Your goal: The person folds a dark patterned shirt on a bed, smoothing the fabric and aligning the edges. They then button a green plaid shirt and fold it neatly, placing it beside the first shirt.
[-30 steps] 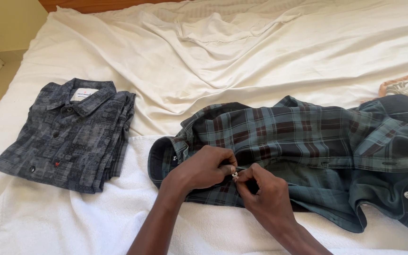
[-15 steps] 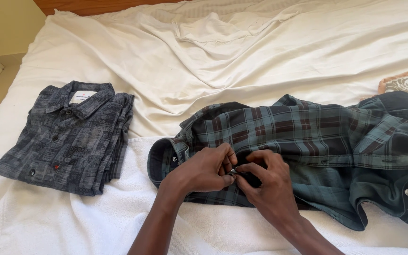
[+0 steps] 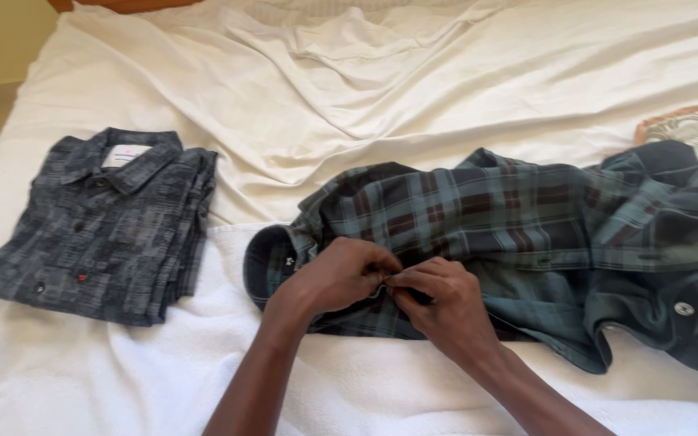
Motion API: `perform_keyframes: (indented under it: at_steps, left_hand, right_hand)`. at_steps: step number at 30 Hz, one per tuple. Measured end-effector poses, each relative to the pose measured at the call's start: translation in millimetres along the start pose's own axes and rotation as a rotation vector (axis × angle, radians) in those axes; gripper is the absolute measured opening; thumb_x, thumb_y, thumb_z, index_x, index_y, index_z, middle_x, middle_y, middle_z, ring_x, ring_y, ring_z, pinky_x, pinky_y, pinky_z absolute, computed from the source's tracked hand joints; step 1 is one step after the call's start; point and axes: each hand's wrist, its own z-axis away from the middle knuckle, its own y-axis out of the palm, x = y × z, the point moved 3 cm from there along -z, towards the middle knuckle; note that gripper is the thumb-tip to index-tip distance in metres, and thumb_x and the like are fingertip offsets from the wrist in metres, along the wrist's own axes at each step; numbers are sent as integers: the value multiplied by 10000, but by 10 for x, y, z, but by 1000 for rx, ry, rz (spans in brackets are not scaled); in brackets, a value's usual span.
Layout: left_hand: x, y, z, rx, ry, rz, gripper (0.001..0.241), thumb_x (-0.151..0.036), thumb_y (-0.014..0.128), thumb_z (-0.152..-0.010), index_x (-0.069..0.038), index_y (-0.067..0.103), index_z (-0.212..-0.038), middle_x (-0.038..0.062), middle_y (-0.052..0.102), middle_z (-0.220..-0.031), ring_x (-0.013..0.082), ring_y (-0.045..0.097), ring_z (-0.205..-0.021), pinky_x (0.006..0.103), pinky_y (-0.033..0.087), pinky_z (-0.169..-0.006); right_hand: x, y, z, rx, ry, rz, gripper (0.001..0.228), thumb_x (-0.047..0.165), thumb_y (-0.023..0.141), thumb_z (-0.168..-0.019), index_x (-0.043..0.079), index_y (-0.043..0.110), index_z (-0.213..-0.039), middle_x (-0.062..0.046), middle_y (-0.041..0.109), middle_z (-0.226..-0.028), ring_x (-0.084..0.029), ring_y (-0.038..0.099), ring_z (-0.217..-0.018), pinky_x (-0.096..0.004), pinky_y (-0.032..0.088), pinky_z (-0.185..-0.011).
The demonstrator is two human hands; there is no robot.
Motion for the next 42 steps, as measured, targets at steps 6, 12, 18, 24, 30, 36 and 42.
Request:
perform_keyframes:
  at_steps: [6, 12, 18, 24, 30, 36, 42]
  left_hand:
    - [-24, -31, 28, -11, -36, -115, 261, -137, 700, -892, -156, 799, -1132, 83, 784, -1076, 224, 756, -907, 375, 603, -854]
    - [22, -59, 91, 94, -165, -122, 275, -163, 628, -950, -154, 779, -1180, 101, 798, -1112, 231, 767, -909, 389, 592, -889]
    - [-2, -330, 454, -536, 42, -292, 216, -226, 683, -912, -94, 741, -1073, 139, 627, -1194, 291, 594, -1161, 447, 467, -1011]
    - [343, -293, 866, -441, -268, -127, 672, -469, 823, -838, -35, 504, -1239, 164, 574, -1247, 291, 590, -1185, 418, 489, -1058]
    - [538, -291, 885, -186, -225, -571, 438, -321, 833, -813, -122, 695, -1177, 82, 737, -1217, 249, 643, -1230, 476, 381, -1149]
    - [492, -578, 1281, -262, -384, -384, 550, -357, 924, -680, -191, 746, -1174, 81, 749, -1145, 275, 701, -1097, 443, 538, -1006]
    - [40, -401, 985, -559, 77, -442, 796, -359, 951, -640, -98, 625, -1318, 146, 610, -1188, 353, 546, -1180, 510, 435, -1006]
  right_hand:
    - [87, -20, 56, -90, -130, 70, 145, 124, 829, -788, 118, 830, -933, -24, 796, -880, -172, 721, -822, -375, 548, -771]
    - [175, -55, 63, -187, -274, 179, 157, 126, 826, -793, 98, 783, -941, -35, 771, -892, -166, 702, -781, -374, 522, -742]
    - [91, -235, 38, -163, -97, 62, 333, 178, 828, -767, 50, 656, -1022, -116, 621, -1044, -247, 669, -946, -329, 587, -824]
    - [18, -712, 219, 265, 245, 213, 458, 307, 879, -788, 144, 656, -1152, -16, 663, -1066, -165, 682, -956, -324, 593, -824]
    - [-199, -984, 287, 336, 299, 39, 362, 170, 835, -797, 103, 701, -1126, -41, 740, -960, -152, 745, -830, -317, 623, -743]
    - [-230, -1040, 316, 249, 338, 10, 194, 205, 787, -862, 131, 795, -1042, -17, 802, -873, -161, 744, -720, -351, 609, -660]
    - [-23, -849, 346, 46, 179, 131, 170, 226, 748, -894, 96, 760, -1004, -36, 758, -929, -183, 731, -684, -351, 612, -639]
